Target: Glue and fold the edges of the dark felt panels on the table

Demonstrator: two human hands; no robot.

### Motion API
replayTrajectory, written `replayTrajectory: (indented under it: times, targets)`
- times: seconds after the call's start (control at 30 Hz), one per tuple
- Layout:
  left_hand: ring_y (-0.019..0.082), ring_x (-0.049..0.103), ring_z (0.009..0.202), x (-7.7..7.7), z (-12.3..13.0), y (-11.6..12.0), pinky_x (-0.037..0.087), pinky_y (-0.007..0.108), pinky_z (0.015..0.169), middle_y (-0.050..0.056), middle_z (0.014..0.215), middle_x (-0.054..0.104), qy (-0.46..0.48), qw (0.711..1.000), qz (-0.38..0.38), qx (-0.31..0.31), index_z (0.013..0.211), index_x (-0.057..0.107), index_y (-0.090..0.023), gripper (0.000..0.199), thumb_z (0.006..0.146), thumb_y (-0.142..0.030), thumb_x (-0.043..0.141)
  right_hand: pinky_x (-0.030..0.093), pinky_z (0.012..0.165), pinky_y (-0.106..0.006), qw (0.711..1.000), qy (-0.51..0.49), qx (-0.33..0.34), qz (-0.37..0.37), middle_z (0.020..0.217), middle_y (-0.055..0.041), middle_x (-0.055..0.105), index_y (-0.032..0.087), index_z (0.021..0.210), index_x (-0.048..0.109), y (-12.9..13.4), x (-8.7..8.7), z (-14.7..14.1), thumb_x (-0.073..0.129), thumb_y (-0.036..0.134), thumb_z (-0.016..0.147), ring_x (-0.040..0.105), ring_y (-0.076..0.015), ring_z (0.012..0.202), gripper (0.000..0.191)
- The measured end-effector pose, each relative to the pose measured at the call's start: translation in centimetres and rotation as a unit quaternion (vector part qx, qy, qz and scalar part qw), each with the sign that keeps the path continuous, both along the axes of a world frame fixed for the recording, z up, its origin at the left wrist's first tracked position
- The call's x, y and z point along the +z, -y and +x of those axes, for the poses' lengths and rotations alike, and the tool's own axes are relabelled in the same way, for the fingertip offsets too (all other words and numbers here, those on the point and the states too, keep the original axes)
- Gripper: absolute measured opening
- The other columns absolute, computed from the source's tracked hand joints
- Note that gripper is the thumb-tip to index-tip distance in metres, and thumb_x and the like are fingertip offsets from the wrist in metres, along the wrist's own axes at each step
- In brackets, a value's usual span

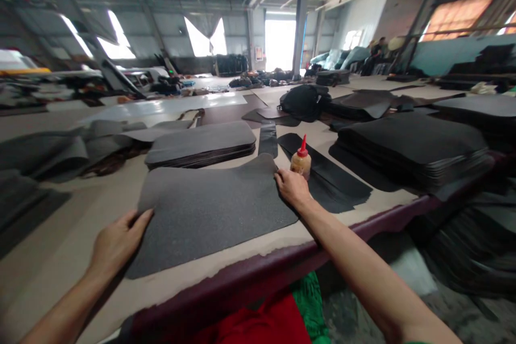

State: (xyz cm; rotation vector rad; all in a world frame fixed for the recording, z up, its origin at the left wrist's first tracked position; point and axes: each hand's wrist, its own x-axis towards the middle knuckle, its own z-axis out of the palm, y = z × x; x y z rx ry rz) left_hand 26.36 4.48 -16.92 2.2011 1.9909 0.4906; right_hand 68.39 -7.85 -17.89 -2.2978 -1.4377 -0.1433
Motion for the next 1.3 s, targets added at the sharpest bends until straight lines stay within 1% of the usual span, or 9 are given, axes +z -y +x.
replayTrajectory:
  times: [0.17, 0.37, 0.57, 0.8, 0.9, 1.0, 1.13, 1.23, 1.3]
  targets:
    - [0.035, 0.066, 0.103, -0.2, 0.1, 0.0, 0.046, 0.036, 0.08, 0.015, 0.114, 0.073, 0.0, 1.0, 0.002, -0.003, 0.116, 0.068, -0.019, 0.061, 0.092, -0.063, 0.034, 0.044, 0.072, -0.028, 0.999, 0.032, 0.0, -0.026, 0.106, -0.0092, 0.073, 0.022, 0.111, 0.069, 0.2, 0.0, -0.2, 0.045, 0.039, 0.104, 0.069, -0.0238, 0.09, 0.03]
    - [0.035, 0.068, 0.095, -0.3, 0.1, 0.0, 0.045, 0.036, 0.074, 0.015, 0.102, 0.075, -0.003, 1.0, 0.004, -0.008, 0.111, 0.07, -0.02, 0.058, 0.093, -0.062, 0.034, 0.044, 0.069, -0.029, 0.997, 0.063, 0.003, -0.054, 0.108, -0.0075, 0.072, 0.022, 0.107, 0.066, 0.4, 0.0, -0.4, 0.046, 0.039, 0.104, 0.07, -0.0244, 0.091, 0.026]
    - [0.035, 0.069, 0.097, -0.8, 0.0, 0.0, 0.046, 0.036, 0.076, 0.016, 0.108, 0.075, 0.017, 1.0, 0.017, -0.015, 0.111, 0.07, -0.018, 0.055, 0.094, -0.059, 0.038, 0.046, 0.066, -0.03, 0.992, 0.097, -0.015, -0.077, 0.121, -0.0104, 0.067, 0.02, 0.116, 0.06, 0.4, 0.1, -0.9, 0.047, 0.042, 0.104, 0.07, -0.0251, 0.087, 0.028]
    - [0.036, 0.069, 0.099, -0.7, 0.0, 0.2, 0.046, 0.036, 0.078, 0.015, 0.109, 0.075, 0.029, 0.999, 0.013, -0.019, 0.111, 0.07, -0.019, 0.055, 0.092, -0.06, 0.039, 0.047, 0.069, -0.029, 0.983, 0.166, -0.015, -0.078, 0.117, -0.0142, 0.061, 0.017, 0.111, 0.059, 1.1, 0.9, -2.1, 0.047, 0.03, 0.103, 0.062, -0.0272, 0.107, 0.019]
    - [0.037, 0.068, 0.096, -0.5, 0.1, 0.3, 0.045, 0.036, 0.074, 0.017, 0.103, 0.075, 0.037, 0.999, 0.007, -0.014, 0.107, 0.071, -0.019, 0.056, 0.09, -0.062, 0.038, 0.046, 0.068, -0.028, 0.98, 0.18, -0.002, -0.089, 0.114, -0.013, 0.061, 0.017, 0.108, 0.062, 1.0, 0.8, -1.8, 0.042, 0.023, 0.103, 0.063, -0.025, 0.103, 0.021]
    - [0.038, 0.068, 0.092, -0.2, 0.2, 0.4, 0.043, 0.036, 0.072, 0.019, 0.098, 0.075, 0.086, 0.996, 0.003, -0.004, 0.103, 0.071, -0.017, 0.054, 0.088, -0.06, 0.043, 0.044, 0.065, -0.027, 0.978, 0.178, 0.019, -0.111, 0.108, -0.0111, 0.063, 0.018, 0.103, 0.064, 0.8, 0.7, -1.5, 0.039, 0.018, 0.102, 0.066, -0.0217, 0.094, 0.025]
    - [0.03, 0.067, 0.085, 0.6, 0.4, 1.0, 0.041, 0.032, 0.07, 0.014, 0.091, 0.074, 0.134, 0.991, 0.011, -0.019, 0.096, 0.071, -0.016, 0.043, 0.09, -0.05, 0.045, 0.044, 0.064, -0.032, 0.978, 0.157, 0.03, -0.131, 0.111, -0.0154, 0.064, 0.017, 0.105, 0.065, 1.2, 0.7, -1.3, 0.037, 0.015, 0.099, 0.068, -0.0239, 0.091, 0.029]
    - [0.021, 0.064, 0.076, 0.6, 0.3, 1.3, 0.039, 0.027, 0.065, 0.007, 0.08, 0.071, 0.154, 0.987, 0.015, -0.046, 0.086, 0.071, -0.017, 0.037, 0.092, -0.043, 0.046, 0.042, 0.064, -0.038, 0.981, 0.137, 0.035, -0.136, 0.115, -0.0218, 0.063, 0.017, 0.101, 0.067, 1.5, 0.3, -0.6, 0.036, 0.02, 0.1, 0.067, -0.028, 0.092, 0.031]
    - [0.018, 0.062, 0.074, 0.2, 0.1, 1.1, 0.039, 0.025, 0.065, 0.003, 0.079, 0.07, 0.168, 0.984, 0.022, -0.055, 0.088, 0.072, -0.017, 0.035, 0.093, -0.043, 0.049, 0.041, 0.064, -0.04, 0.98, 0.131, 0.019, -0.147, 0.116, -0.0206, 0.064, 0.022, 0.096, 0.067, 1.3, -0.3, 0.3, 0.037, 0.028, 0.1, 0.067, -0.0264, 0.087, 0.031]
